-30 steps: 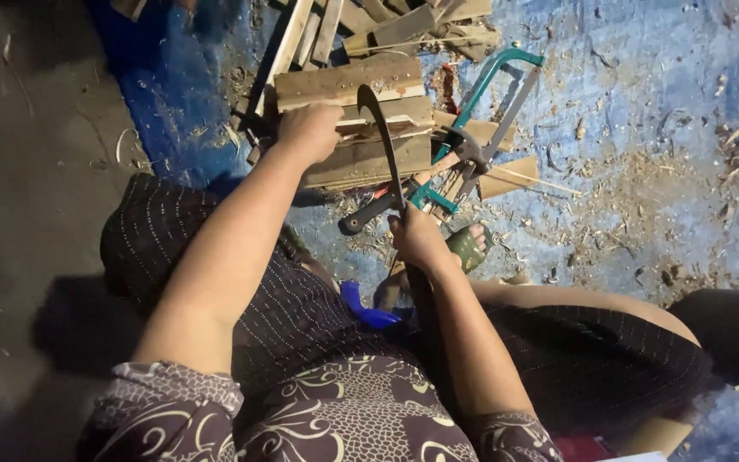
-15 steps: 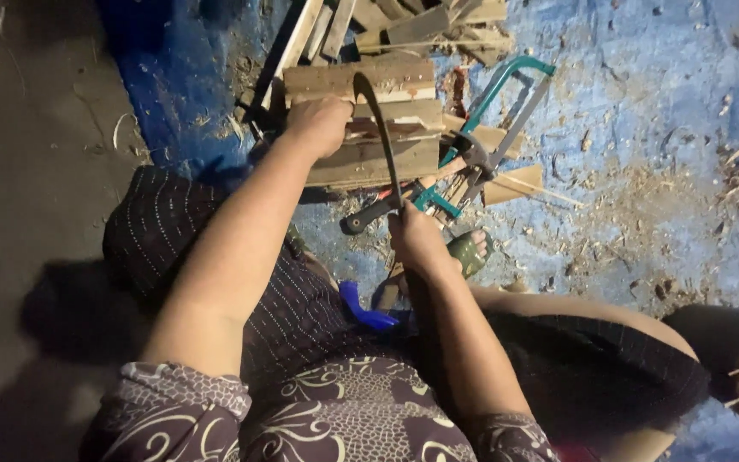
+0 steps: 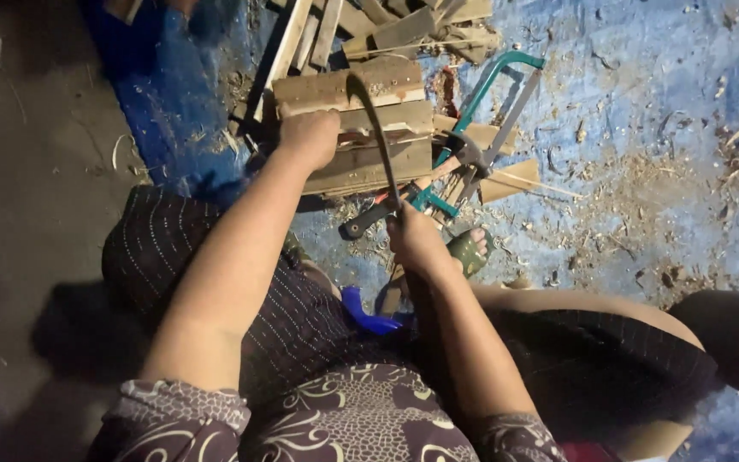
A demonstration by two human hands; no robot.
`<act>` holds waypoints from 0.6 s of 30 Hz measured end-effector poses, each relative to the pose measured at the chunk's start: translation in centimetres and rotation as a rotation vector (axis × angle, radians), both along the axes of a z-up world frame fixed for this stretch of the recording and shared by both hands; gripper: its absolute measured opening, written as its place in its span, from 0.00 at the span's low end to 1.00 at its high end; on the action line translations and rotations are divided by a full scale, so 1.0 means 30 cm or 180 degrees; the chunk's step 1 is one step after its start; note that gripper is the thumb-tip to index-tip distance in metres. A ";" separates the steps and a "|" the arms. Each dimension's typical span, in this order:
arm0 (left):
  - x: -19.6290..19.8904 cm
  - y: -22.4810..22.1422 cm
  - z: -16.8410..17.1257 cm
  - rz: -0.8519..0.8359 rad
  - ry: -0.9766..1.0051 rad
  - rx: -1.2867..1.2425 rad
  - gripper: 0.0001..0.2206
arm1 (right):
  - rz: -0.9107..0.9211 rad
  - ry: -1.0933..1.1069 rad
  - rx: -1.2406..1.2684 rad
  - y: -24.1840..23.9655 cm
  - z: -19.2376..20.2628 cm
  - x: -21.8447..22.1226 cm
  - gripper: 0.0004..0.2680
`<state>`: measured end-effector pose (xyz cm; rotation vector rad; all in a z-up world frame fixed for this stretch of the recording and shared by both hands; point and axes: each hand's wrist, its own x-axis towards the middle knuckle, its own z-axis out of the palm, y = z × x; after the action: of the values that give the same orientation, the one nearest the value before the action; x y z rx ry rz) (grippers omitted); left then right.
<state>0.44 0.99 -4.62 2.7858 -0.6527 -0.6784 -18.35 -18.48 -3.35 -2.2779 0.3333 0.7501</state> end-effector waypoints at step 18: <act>0.025 -0.010 -0.041 0.0003 0.0373 0.0529 0.16 | -0.0215 -0.0223 0.0184 0.031 0.286 0.023 0.12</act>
<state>1.18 0.70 -5.86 2.8673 -0.5975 -0.9274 -17.65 -17.54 5.23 -2.2212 0.3494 0.6363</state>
